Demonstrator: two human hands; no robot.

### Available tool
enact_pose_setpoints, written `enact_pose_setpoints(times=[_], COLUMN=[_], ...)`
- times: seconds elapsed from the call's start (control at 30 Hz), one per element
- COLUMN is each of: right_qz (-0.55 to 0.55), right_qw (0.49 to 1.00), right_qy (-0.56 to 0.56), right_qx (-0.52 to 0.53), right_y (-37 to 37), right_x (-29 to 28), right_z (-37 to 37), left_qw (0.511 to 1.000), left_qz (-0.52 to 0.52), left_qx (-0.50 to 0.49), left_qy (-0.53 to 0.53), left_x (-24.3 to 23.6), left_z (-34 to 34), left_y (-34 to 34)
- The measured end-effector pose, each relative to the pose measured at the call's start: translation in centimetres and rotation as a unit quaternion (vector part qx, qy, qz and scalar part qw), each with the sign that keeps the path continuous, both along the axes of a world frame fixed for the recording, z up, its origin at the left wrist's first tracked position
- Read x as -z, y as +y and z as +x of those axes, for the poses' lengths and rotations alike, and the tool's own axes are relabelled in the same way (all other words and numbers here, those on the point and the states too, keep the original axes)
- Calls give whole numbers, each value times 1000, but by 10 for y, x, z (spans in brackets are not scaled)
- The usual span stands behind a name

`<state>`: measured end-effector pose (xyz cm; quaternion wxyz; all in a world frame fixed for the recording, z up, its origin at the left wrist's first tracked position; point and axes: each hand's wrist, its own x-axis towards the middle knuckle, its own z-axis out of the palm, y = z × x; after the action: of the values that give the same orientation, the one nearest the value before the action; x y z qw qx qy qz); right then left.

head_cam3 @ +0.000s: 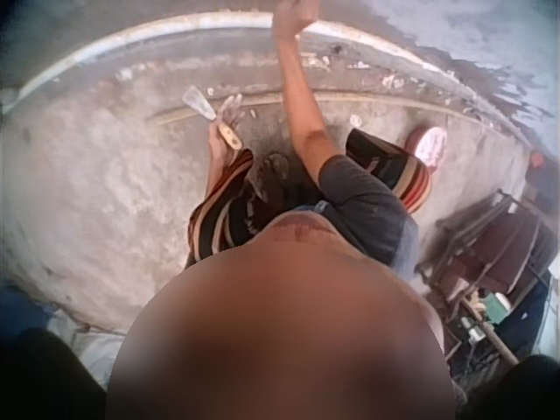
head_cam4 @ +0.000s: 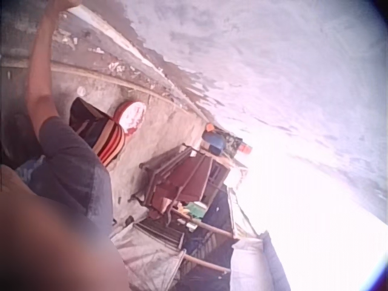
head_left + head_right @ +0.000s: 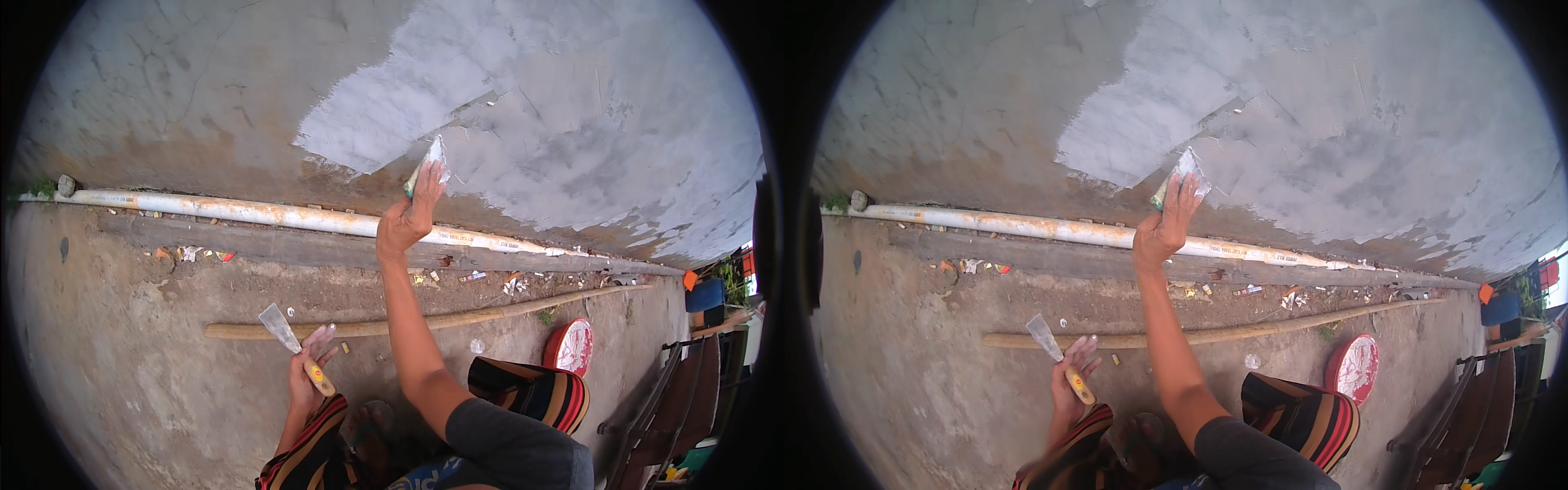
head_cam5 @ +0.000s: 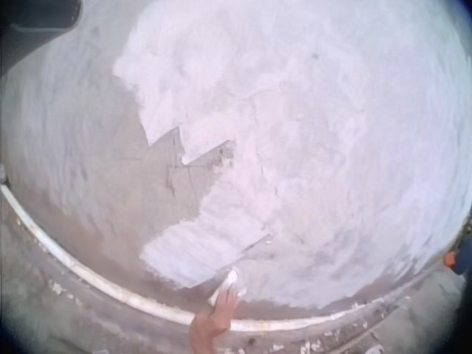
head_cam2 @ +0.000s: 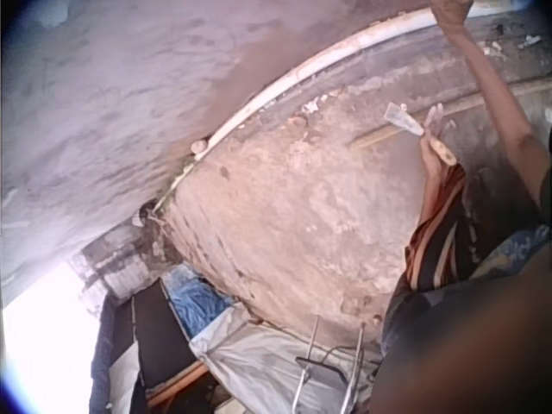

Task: The person applies white plaster to a weathered exterior wall using a trowel and a smaller scraper. They repeatedly scoop plaster from a red bucket, spread it on the wall, and smooth the surface. The person occasionally scrapes excess plaster from the trowel and continues working on adjacent sections.

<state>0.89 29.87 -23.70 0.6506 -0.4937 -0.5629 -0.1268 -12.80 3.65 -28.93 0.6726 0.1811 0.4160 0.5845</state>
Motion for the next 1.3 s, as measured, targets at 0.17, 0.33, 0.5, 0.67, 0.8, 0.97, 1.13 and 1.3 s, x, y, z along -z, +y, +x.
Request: enact_pose_setpoints(times=[0.17,0.33,0.5,0.67,0.8,0.97,1.13,1.3], right_qz=[-76,-121,-23,-25,-85,-100,8,14], right_qw=[996,988,999,999,993,990,997,998], right_qy=[4,6,28,30,-9,-39,72,57], right_qx=[-46,-93,-15,-22,-75,-91,11,37], right_y=[-5,-42,-23,-4,-14,-41,-17,14], right_x=[13,52,-4,-15,4,37,-26,-51], right_z=[-27,-6,15,2,-16,-1,25,8], left_qw=[1000,1000,1000,1000,1000,1000,1000,1000], left_qz=[-13,2,-4,-5,-4,0,1,1], left_qx=[-12,-2,-6,-2,-15,-6,-8,-1], left_qy=[7,1,0,1,-4,-7,-11,-6], left_x=[2,3,5,-1,5,5,7,5], left_z=[-3,-1,-1,2,-1,-1,-1,1], left_y=[-4,0,-3,1,-2,1,-4,-1])
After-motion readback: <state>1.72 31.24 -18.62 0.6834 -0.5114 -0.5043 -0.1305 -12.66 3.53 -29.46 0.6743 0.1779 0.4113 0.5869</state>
